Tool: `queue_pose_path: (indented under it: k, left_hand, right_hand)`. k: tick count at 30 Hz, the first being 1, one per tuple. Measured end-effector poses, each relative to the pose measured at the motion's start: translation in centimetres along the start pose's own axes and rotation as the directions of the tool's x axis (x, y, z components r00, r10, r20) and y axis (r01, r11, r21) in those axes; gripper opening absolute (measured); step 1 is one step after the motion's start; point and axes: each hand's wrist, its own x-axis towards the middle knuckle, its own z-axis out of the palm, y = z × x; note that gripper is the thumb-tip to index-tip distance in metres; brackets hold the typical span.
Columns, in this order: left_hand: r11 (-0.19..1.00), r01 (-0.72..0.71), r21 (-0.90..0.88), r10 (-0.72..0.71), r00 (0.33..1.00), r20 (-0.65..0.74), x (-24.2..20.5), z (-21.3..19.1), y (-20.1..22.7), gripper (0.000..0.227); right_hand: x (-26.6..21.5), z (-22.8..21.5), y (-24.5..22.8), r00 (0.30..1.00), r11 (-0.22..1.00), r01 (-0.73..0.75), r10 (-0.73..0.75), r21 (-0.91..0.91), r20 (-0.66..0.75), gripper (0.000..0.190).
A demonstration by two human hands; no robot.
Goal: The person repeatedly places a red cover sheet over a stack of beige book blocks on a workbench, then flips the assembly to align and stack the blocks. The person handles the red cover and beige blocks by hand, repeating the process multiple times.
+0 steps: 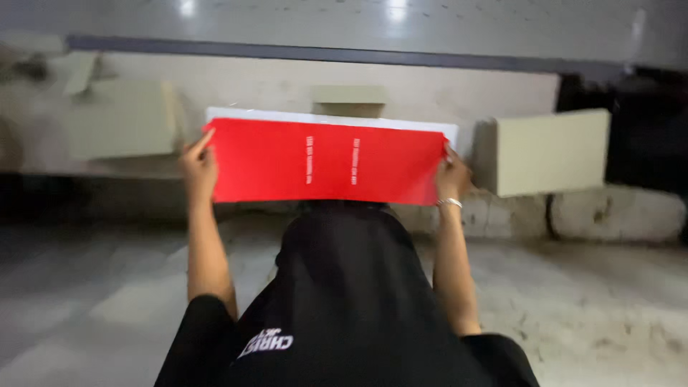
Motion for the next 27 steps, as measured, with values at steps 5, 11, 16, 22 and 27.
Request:
queue_pose_path:
  k: [5,11,16,22,27]
  left_hand:
    - [0.996,-0.090,0.014,0.091,0.996,-0.019,2.2,3.7,-8.0,0.049]
    - [0.996,0.060,0.066,-0.064,0.997,0.047,1.8,3.8,-7.5,0.054]
    - [0.990,0.083,0.112,-0.092,0.993,0.076,1.1,2.6,-4.1,0.055]
    - [0.984,0.073,0.164,-0.090,0.991,0.095,1.5,2.8,-4.4,0.055]
    - [0.980,0.095,0.175,-0.116,0.986,0.116,1.3,2.2,-3.2,0.053]
  right_hand:
    - [1.4,0.7,1.9,0.985,0.987,0.160,-0.157,0.036,-0.076,0.047]
    - [2.3,1.5,2.7,0.992,0.992,0.085,-0.093,-0.094,-0.090,0.047]
    - [1.3,0.5,1.5,0.994,0.994,0.070,-0.077,-0.089,-0.079,0.046]
    - [0.0,0.0,-0.5,0.991,0.994,0.073,-0.081,-0.075,-0.108,0.044]
    - [1.2,0.7,1.1,0.987,0.991,0.091,-0.103,-0.097,-0.122,0.043]
